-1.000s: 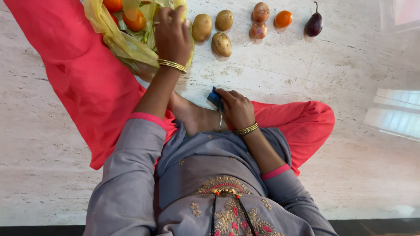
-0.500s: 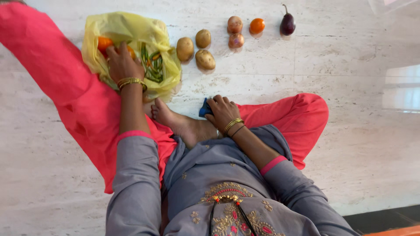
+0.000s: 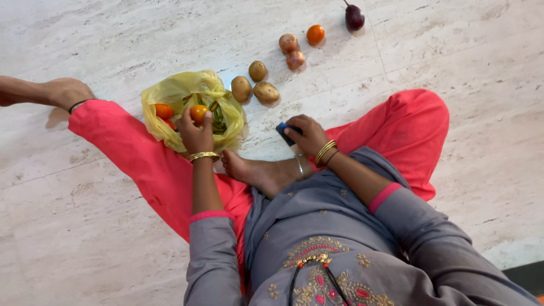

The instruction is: The person sits on the floor and peels potatoes and a tomato using a blue peeler. They handle the vegetables one at a time, removing the skin and placing the peeled items back into a yellow plastic bag.

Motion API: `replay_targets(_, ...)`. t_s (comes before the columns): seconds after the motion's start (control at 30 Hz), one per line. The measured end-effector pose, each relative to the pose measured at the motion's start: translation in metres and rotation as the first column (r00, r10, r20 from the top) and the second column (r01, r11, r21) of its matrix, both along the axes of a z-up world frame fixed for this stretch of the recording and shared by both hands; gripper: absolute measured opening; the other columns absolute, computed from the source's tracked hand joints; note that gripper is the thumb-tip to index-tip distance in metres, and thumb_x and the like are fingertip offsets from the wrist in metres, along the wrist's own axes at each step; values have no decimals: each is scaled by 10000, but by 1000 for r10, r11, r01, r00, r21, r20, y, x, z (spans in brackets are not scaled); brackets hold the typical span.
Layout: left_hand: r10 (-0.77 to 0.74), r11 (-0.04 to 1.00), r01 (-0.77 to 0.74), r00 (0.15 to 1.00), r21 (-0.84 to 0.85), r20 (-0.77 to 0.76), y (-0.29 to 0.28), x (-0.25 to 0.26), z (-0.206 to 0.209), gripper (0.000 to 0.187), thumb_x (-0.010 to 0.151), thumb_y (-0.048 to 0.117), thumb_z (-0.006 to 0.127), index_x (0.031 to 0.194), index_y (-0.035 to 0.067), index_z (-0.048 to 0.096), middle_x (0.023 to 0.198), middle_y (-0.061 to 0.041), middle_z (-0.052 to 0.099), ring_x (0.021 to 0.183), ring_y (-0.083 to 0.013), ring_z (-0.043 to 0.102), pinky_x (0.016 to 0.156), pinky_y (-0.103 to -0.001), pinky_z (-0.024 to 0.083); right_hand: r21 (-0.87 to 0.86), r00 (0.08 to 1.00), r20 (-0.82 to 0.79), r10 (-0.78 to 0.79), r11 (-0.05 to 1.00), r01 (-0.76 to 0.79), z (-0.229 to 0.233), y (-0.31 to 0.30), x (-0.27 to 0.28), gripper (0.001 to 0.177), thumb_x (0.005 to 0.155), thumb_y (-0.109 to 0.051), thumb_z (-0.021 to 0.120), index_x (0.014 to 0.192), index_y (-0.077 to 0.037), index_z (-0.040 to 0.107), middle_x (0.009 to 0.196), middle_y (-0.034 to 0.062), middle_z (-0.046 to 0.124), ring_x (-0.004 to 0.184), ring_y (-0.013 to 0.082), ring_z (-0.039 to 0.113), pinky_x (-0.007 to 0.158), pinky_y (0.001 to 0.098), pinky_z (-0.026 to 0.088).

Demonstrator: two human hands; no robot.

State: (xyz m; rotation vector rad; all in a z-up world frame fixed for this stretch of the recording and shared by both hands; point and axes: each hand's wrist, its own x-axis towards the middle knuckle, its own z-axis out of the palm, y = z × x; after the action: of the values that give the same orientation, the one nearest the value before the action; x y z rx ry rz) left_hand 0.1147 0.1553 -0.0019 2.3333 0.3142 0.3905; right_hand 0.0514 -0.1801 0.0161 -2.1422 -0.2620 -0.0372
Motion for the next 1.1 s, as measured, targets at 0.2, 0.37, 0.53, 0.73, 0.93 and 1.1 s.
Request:
replay_targets(0.2,-308,738,195,949,-646,-65,-100,-76,16,599,919,356,765,1409,72,572,1307,-94,607,1093,-206,654,850,-339,604,378,962,-273,-3,919,110,14,-1,-6,333,1036,-291,611,1291,-89,684,1209,76,730,1083,175,692,934,327,549)
replay_targets(0.37,-311,165,35,950,-986,-18,-151,-120,14,508,994,180,699,1433,15,501,1325,-103,584,1173,-211,636,974,-384,613,539,893,-66,445,769,-343,26,12,-25,559,1102,-349,513,1556,-40,409,1518,145,503,1411,223,471,1151,345,392)
replay_targets(0.53,-297,161,6,954,-987,-42,-155,-124,16,525,989,191,677,1459,63,479,1348,-76,590,1190,-224,637,966,-402,595,768,807,-356,471,640,-34,3,10,-23,569,1096,-440,423,1539,-88,480,1488,108,562,1382,202,517,1124,327,446)
replay_targets(0.73,-187,217,54,982,-975,13,-122,-108,1,440,1021,316,671,1370,85,539,1223,-92,659,1017,-243,703,819,-385,622,292,959,-280,38,955,47,-32,-3,0,388,1067,-309,571,1391,-96,585,1322,105,678,1113,251,708,926,386,572)
replay_targets(0.93,16,147,-40,999,-988,-38,-97,-97,-10,402,1015,366,672,1301,106,563,1120,-69,680,888,-226,716,717,-337,602,-207,977,-147,152,961,-181,-8,13,-12,425,959,-181,654,1378,-144,597,1362,107,617,1153,310,638,959,436,524)
replay_targets(1.1,27,221,-36,999,-975,-31,-101,-93,-7,397,1001,354,677,1293,106,573,1120,-63,685,873,-205,715,694,-312,587,-451,924,120,362,849,-274,-2,44,-7,525,868,-181,686,1382,-179,586,1453,54,572,1218,268,573,919,465,496)
